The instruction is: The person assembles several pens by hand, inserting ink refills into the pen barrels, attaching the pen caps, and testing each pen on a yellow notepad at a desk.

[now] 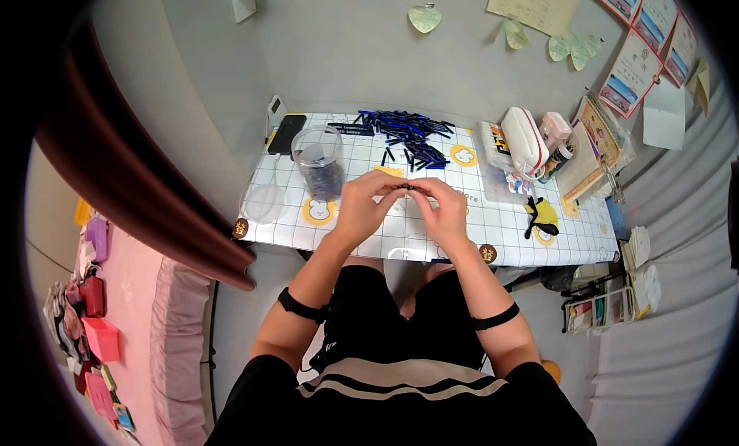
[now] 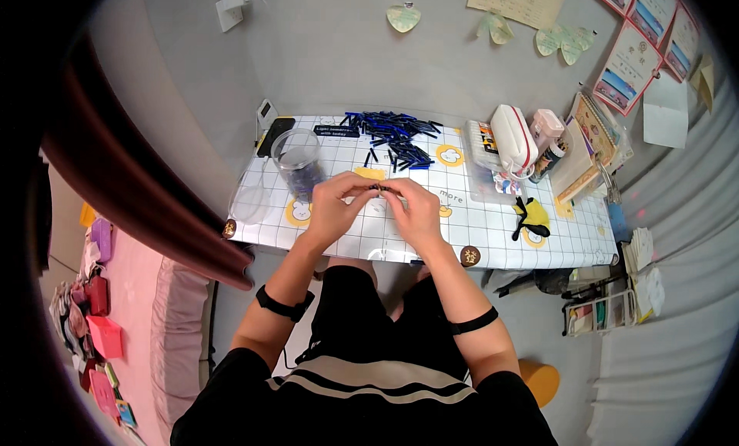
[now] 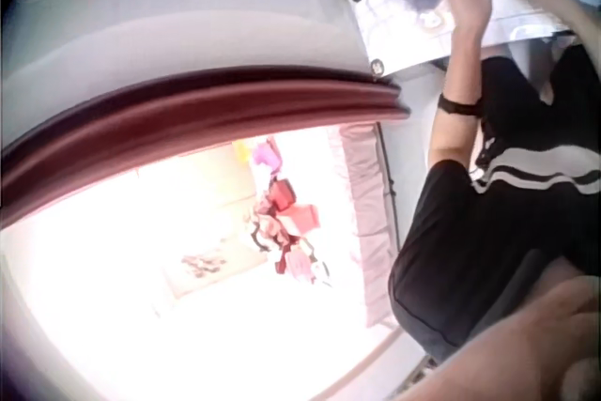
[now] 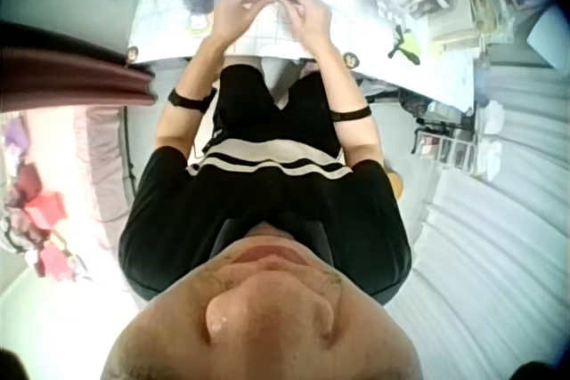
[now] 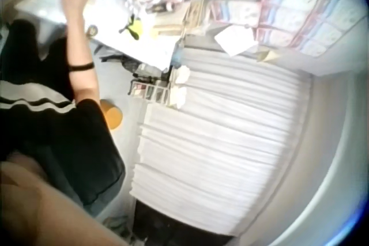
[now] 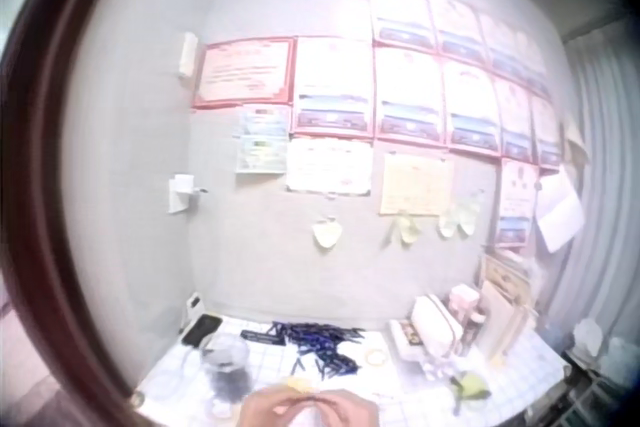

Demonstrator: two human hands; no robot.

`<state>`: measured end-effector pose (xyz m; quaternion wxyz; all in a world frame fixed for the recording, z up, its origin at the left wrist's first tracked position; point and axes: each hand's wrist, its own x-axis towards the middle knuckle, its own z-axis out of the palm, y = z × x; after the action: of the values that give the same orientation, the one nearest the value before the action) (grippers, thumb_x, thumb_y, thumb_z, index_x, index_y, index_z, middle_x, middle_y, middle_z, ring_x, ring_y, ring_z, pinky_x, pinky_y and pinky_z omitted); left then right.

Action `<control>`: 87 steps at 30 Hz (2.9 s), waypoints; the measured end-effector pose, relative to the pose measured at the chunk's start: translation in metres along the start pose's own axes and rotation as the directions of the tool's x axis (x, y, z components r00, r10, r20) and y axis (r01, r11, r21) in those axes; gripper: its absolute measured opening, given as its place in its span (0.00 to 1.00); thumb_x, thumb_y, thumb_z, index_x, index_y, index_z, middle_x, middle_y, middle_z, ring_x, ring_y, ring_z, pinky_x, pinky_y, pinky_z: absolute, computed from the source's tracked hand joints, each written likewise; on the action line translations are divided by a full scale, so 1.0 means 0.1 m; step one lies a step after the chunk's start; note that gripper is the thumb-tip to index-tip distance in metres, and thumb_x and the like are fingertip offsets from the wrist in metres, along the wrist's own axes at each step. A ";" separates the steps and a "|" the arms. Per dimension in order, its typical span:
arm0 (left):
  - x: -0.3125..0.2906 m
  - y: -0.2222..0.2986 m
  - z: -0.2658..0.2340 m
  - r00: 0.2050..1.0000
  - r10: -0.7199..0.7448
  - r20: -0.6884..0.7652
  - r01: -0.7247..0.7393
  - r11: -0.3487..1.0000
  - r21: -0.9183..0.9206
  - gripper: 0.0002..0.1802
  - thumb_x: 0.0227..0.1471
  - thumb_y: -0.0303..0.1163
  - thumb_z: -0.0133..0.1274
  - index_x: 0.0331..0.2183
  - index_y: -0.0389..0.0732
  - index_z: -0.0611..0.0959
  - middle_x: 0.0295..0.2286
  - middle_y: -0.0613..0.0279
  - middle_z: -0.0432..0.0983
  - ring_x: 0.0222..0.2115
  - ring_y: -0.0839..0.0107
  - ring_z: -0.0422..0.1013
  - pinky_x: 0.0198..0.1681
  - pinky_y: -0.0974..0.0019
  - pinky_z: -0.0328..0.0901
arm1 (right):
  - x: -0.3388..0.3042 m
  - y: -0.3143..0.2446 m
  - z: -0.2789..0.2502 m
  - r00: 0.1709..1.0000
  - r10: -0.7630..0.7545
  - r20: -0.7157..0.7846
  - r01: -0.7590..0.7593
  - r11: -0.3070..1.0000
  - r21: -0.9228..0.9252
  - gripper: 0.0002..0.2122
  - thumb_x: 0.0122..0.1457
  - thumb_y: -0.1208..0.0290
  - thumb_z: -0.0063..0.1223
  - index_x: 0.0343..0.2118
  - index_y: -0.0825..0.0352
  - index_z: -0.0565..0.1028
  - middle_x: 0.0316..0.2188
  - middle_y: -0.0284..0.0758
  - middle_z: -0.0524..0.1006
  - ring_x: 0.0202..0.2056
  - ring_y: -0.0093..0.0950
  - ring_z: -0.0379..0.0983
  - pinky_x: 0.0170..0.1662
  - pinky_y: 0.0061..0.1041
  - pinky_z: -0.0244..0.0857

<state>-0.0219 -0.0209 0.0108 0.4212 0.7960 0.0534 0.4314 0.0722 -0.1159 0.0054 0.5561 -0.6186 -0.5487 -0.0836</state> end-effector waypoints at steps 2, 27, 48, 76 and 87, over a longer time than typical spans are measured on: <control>0.02 0.03 -0.09 0.998 0.034 -0.048 -0.034 0.999 0.001 0.08 0.33 0.20 0.51 0.24 0.35 0.75 0.21 0.60 0.70 0.22 0.71 0.69 0.25 0.76 0.64 | 0.09 -0.08 0.05 1.000 0.023 -0.002 -0.023 0.998 0.066 0.06 0.42 0.81 0.46 0.26 0.69 0.70 0.23 0.37 0.71 0.24 0.28 0.69 0.26 0.19 0.62; 0.06 0.00 -0.70 0.943 0.209 -0.260 -0.109 0.930 0.352 0.07 0.30 0.20 0.51 0.21 0.38 0.76 0.20 0.61 0.71 0.22 0.69 0.68 0.24 0.74 0.61 | 0.64 -0.22 0.52 0.963 -0.227 0.145 0.227 0.974 0.020 0.06 0.36 0.78 0.50 0.22 0.66 0.72 0.19 0.33 0.71 0.26 0.29 0.66 0.29 0.22 0.59; 0.05 -0.02 -0.67 0.943 0.280 -0.181 -0.139 0.823 0.551 0.08 0.30 0.24 0.51 0.23 0.39 0.76 0.31 0.60 0.68 0.35 0.63 0.62 0.37 0.66 0.55 | 0.57 -0.16 0.47 0.961 -0.237 0.140 0.243 0.970 -0.025 0.07 0.41 0.74 0.48 0.26 0.65 0.71 0.35 0.33 0.67 0.36 0.30 0.60 0.37 0.24 0.56; 0.15 -0.41 0.21 0.859 -0.340 0.382 -0.061 0.674 0.737 0.22 0.44 0.31 0.36 0.42 0.31 0.58 0.44 0.45 0.51 0.46 0.48 0.46 0.48 0.58 0.43 | 0.19 0.39 0.06 0.845 0.398 0.357 -0.151 0.818 -0.556 0.19 0.47 0.74 0.38 0.42 0.76 0.56 0.45 0.48 0.54 0.48 0.40 0.48 0.50 0.32 0.42; -0.13 -0.30 0.27 0.940 -0.166 0.297 -0.035 0.822 0.568 0.17 0.41 0.23 0.38 0.38 0.31 0.64 0.40 0.49 0.58 0.43 0.56 0.54 0.44 0.65 0.52 | -0.14 0.37 0.09 0.955 0.224 0.196 -0.131 0.908 -0.399 0.14 0.42 0.77 0.44 0.35 0.73 0.65 0.40 0.45 0.61 0.44 0.40 0.55 0.47 0.31 0.48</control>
<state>-0.0024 -0.0244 -0.0260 0.1842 0.9436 0.1343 0.2401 0.0908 -0.1086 -0.0299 0.3607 -0.7680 -0.5255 -0.0627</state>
